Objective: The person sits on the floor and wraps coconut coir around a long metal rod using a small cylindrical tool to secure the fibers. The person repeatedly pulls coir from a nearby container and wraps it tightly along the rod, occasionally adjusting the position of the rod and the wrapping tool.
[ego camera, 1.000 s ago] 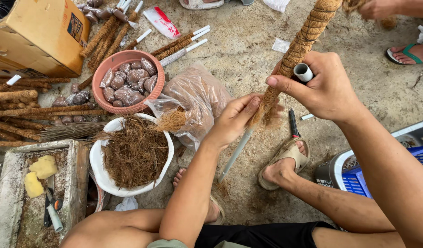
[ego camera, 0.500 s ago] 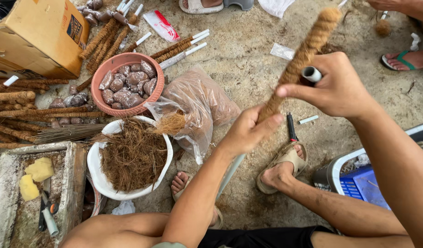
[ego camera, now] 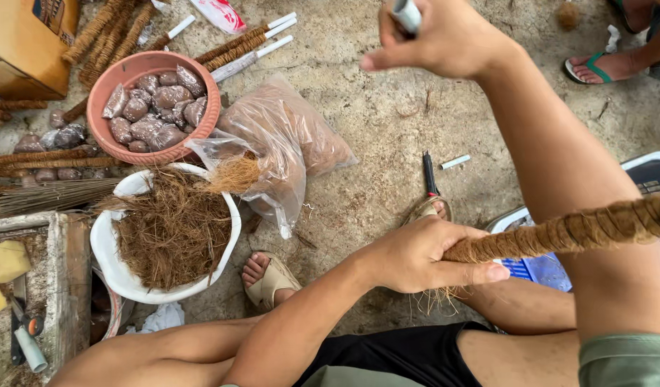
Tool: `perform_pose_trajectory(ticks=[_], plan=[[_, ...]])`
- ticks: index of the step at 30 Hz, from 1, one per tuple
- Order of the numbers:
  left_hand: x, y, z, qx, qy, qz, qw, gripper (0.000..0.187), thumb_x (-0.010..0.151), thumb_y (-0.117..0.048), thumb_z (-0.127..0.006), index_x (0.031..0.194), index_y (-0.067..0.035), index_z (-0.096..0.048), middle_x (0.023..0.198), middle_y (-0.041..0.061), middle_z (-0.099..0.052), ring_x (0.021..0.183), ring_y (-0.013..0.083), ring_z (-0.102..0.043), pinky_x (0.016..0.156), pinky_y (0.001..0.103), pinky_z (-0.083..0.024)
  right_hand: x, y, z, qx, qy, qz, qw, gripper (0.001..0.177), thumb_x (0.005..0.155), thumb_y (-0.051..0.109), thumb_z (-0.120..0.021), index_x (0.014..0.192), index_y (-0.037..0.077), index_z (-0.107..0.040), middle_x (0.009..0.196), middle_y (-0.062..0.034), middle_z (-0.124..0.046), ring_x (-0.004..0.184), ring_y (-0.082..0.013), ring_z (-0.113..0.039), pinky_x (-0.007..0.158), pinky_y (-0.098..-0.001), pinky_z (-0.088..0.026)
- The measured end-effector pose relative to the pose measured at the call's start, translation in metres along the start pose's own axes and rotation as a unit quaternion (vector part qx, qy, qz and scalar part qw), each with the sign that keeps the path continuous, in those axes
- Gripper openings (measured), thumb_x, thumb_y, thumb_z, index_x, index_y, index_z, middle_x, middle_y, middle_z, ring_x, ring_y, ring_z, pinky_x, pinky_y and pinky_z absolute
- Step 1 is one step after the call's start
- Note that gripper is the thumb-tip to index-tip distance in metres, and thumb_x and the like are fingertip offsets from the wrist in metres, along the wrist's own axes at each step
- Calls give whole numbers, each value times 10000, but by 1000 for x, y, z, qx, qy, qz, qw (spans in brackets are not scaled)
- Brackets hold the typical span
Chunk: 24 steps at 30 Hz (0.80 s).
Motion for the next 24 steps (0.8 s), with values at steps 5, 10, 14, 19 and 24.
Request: perform_pose_trajectory(ticks=[5,10,14,19,24], plan=[[-7,10,34,-21,-58,34,998,410,1008,-509,-640,908,-112,-657,637,-100,-483,506,58,-461,465,266,-387,14,-43,-20,-18,-40,-54,998,478,959,402,-836,696,106,-567,591,38,-533,509,-74,-465,473,-277,-409],[-32,8,113,41,-211,16,976,339,972,-495,-621,878,-172,-661,622,-99,-500,508,52,-486,441,250,-411,-41,-94,-31,89,-109,-52,989,454,1002,350,-738,679,97,-542,580,31,-477,509,-78,-434,462,-300,-367],[-45,6,170,88,-305,-3,948,353,994,-476,-625,801,-196,-534,617,-96,-477,480,56,-455,417,253,-396,-116,-127,-18,30,-92,-193,976,567,1046,377,-646,588,78,-496,528,21,-418,495,-89,-341,456,-322,-293],[-38,14,184,174,-314,12,933,361,1016,-421,-620,776,-181,-496,583,-82,-449,450,69,-411,414,288,-347,-181,-98,18,-34,-97,-195,975,535,1038,331,-659,609,41,-524,502,-25,-414,479,-115,-340,445,-343,-287],[-29,20,194,240,-381,-19,893,297,1026,-289,-619,798,-107,-565,558,-47,-501,457,103,-478,455,330,-370,-195,-3,12,-177,-48,-102,978,322,859,308,-746,655,65,-689,534,-67,-609,466,-173,-548,424,-367,-436]])
Point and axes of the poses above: each hand's wrist, its own x-axis towards the middle knuckle, its own z-axis out of the back of the hand, y = z × x, the point moved 10 cm from there along x, towards the middle knuckle
